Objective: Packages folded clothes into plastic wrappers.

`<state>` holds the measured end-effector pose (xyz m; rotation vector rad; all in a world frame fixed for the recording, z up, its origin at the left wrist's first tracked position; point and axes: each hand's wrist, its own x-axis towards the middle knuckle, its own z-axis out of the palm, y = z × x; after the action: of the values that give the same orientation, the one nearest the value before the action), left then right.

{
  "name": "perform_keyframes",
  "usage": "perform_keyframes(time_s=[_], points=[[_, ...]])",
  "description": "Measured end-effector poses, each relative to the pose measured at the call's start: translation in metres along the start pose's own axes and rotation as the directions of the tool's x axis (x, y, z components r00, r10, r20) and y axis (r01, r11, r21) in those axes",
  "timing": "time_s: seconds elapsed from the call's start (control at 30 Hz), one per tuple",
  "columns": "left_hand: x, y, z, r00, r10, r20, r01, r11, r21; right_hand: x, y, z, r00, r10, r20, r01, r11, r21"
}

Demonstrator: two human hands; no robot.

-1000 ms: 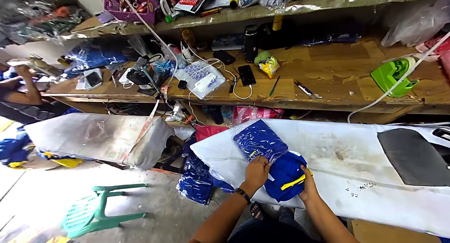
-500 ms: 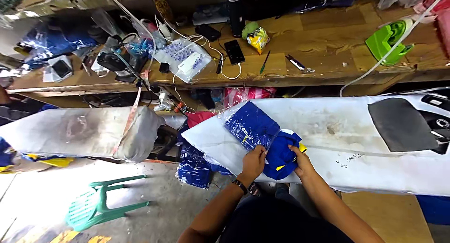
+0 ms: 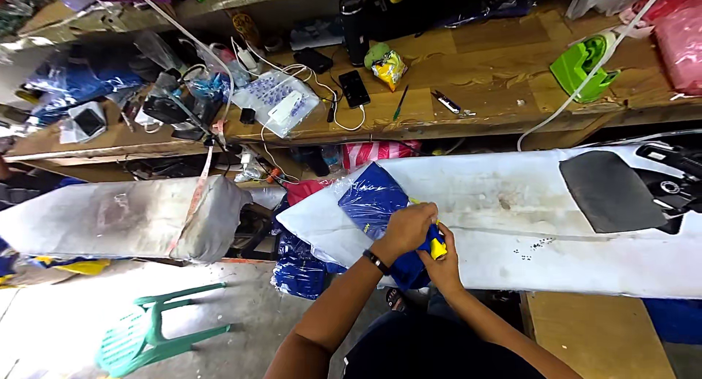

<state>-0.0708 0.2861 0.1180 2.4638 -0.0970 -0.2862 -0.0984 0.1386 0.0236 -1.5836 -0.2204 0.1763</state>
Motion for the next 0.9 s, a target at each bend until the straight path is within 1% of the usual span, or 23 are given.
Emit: perform_keyframes(time_s=[0.07, 0.13, 0.2, 0.27, 0.3, 0.4, 0.47, 0.5, 0.57, 0.6, 0.67, 0.7, 0.8, 0.83, 0.9], points=[[-0.019, 0.008, 0.016, 0.999, 0.002, -0.039, -0.002, 1.000, -0.005, 0.009, 0.004, -0.004, 0.991, 0.101, -0.089, -0.091, 0.989, 0.116], [-0.034, 0.005, 0.033, 0.987, -0.056, -0.152, 0.042, 0.995, -0.096, 0.017, 0.007, -0.008, 0.964, 0.224, -0.145, -0.192, 0.959, 0.211], [-0.042, -0.008, 0.047, 0.957, -0.110, -0.270, 0.070, 0.986, -0.151, 0.017, 0.004, -0.007, 0.928, 0.337, -0.157, -0.287, 0.918, 0.273], [-0.046, -0.021, 0.061, 0.919, -0.126, -0.373, 0.088, 0.989, -0.118, 0.016, 0.002, -0.006, 0.894, 0.425, -0.143, -0.367, 0.877, 0.311], [-0.048, -0.024, 0.064, 0.908, -0.145, -0.393, 0.118, 0.989, -0.091, 0.016, 0.004, -0.007, 0.884, 0.451, -0.121, -0.397, 0.862, 0.315], [-0.050, -0.023, 0.059, 0.902, -0.268, -0.340, 0.279, 0.960, -0.016, 0.015, 0.014, -0.011, 0.886, 0.462, -0.033, -0.432, 0.850, 0.300], [-0.049, -0.022, 0.053, 0.903, -0.302, -0.305, 0.328, 0.944, 0.038, 0.015, 0.018, -0.011, 0.877, 0.479, -0.042, -0.447, 0.844, 0.296], [-0.050, -0.022, 0.049, 0.909, -0.305, -0.284, 0.328, 0.944, 0.038, 0.016, 0.018, -0.010, 0.867, 0.493, -0.072, -0.452, 0.839, 0.304], [-0.054, -0.024, 0.046, 0.925, -0.252, -0.285, 0.267, 0.963, 0.017, 0.022, 0.013, -0.007, 0.835, 0.532, -0.142, -0.461, 0.816, 0.347], [-0.058, -0.027, 0.047, 0.925, -0.209, -0.318, 0.224, 0.974, 0.013, 0.025, 0.008, -0.005, 0.811, 0.561, -0.167, -0.473, 0.796, 0.379], [-0.070, -0.032, 0.052, 0.902, -0.152, -0.404, 0.164, 0.986, -0.004, 0.031, -0.005, -0.004, 0.752, 0.633, -0.182, -0.508, 0.733, 0.453], [-0.078, -0.031, 0.054, 0.888, -0.146, -0.435, 0.151, 0.988, -0.025, 0.034, -0.011, -0.004, 0.720, 0.675, -0.165, -0.530, 0.687, 0.497], [-0.100, -0.022, 0.070, 0.838, -0.142, -0.527, 0.100, 0.989, -0.108, 0.039, -0.020, -0.006, 0.644, 0.764, -0.032, -0.589, 0.522, 0.617], [-0.105, -0.019, 0.079, 0.813, -0.139, -0.566, 0.082, 0.989, -0.126, 0.038, -0.022, -0.006, 0.631, 0.775, 0.004, -0.593, 0.479, 0.647], [-0.109, -0.014, 0.093, 0.759, -0.116, -0.640, 0.051, 0.992, -0.119, 0.034, -0.028, -0.004, 0.629, 0.774, 0.078, -0.593, 0.413, 0.691]])
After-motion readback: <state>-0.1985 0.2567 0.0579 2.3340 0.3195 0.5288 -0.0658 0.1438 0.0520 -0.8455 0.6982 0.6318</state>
